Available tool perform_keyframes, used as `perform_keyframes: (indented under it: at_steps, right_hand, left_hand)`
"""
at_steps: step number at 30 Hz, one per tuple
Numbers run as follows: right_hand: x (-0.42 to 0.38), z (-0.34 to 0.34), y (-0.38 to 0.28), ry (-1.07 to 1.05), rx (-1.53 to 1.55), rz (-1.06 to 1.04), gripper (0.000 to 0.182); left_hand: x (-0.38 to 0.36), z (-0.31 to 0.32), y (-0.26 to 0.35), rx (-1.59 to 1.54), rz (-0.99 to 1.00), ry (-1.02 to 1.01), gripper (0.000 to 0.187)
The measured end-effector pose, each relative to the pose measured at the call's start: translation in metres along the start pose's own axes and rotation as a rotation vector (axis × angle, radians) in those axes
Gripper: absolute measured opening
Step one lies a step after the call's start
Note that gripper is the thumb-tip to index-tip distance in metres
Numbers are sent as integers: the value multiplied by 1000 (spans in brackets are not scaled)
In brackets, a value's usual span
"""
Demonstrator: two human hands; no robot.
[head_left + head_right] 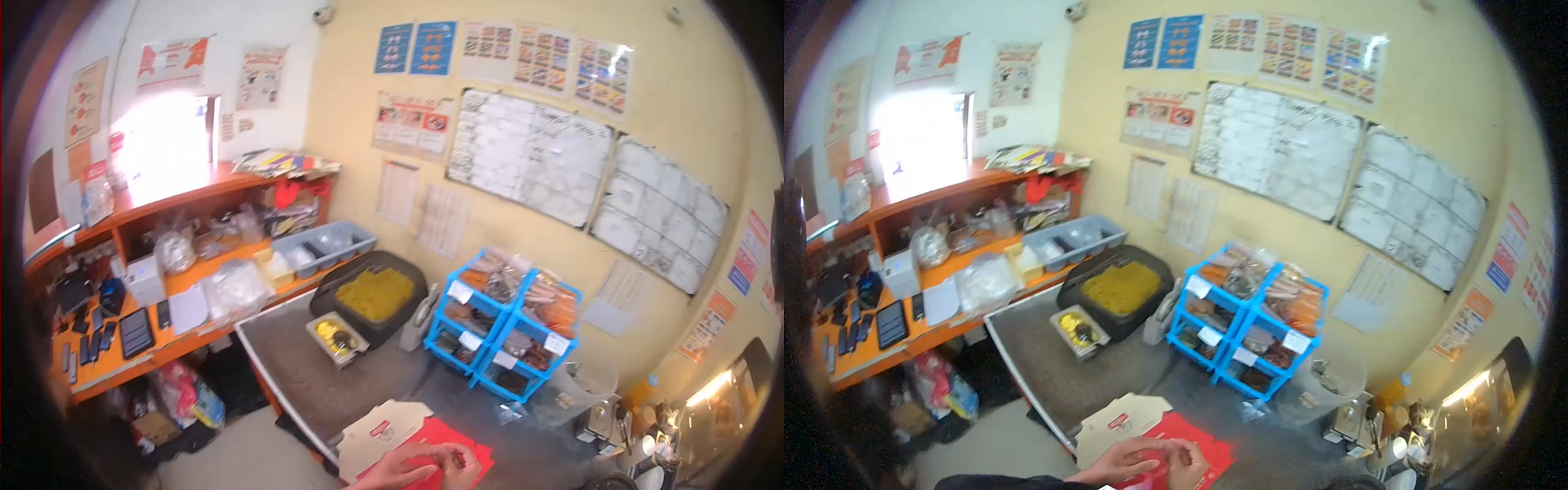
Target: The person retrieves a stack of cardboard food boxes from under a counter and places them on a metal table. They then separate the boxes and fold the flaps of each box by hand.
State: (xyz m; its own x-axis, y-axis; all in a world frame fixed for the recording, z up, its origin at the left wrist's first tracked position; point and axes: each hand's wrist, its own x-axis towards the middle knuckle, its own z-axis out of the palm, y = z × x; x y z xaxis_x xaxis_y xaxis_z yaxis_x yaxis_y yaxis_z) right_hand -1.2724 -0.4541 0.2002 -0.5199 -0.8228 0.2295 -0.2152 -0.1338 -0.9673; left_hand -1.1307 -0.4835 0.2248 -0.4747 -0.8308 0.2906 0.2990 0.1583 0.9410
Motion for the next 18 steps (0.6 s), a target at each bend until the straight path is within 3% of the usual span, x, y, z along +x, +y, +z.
perform_keyframes:
  at_steps: [1, 4, 7, 8, 9, 15, 18]
  right_hand:
    - [2, -2, 7, -8, -22, -11, 19]
    - [7, 5, 17, -60, -7, -15, 17]
    - [2, 9, 8, -153, 115, 16, 19]
    - [3, 14, 19, -129, 24, -137, 18]
    - [6, 15, 24, -145, 45, -140, 17]
    - [-13, 14, -41, -177, 188, -91, 16]
    - [-11, 23, -5, -151, 299, -10, 15]
  left_hand:
    - [2, -1, -6, -18, 62, -2, 44]
    - [1, -13, -44, -56, -99, 93, 27]
    - [12, -16, -34, -23, -115, 101, 26]
    - [17, -17, -27, -14, -110, 95, 25]
    - [21, -18, -24, -2, -104, 94, 25]
    - [29, -21, -20, 49, -66, 100, 22]
    - [29, -22, -26, 83, -53, 108, 21]
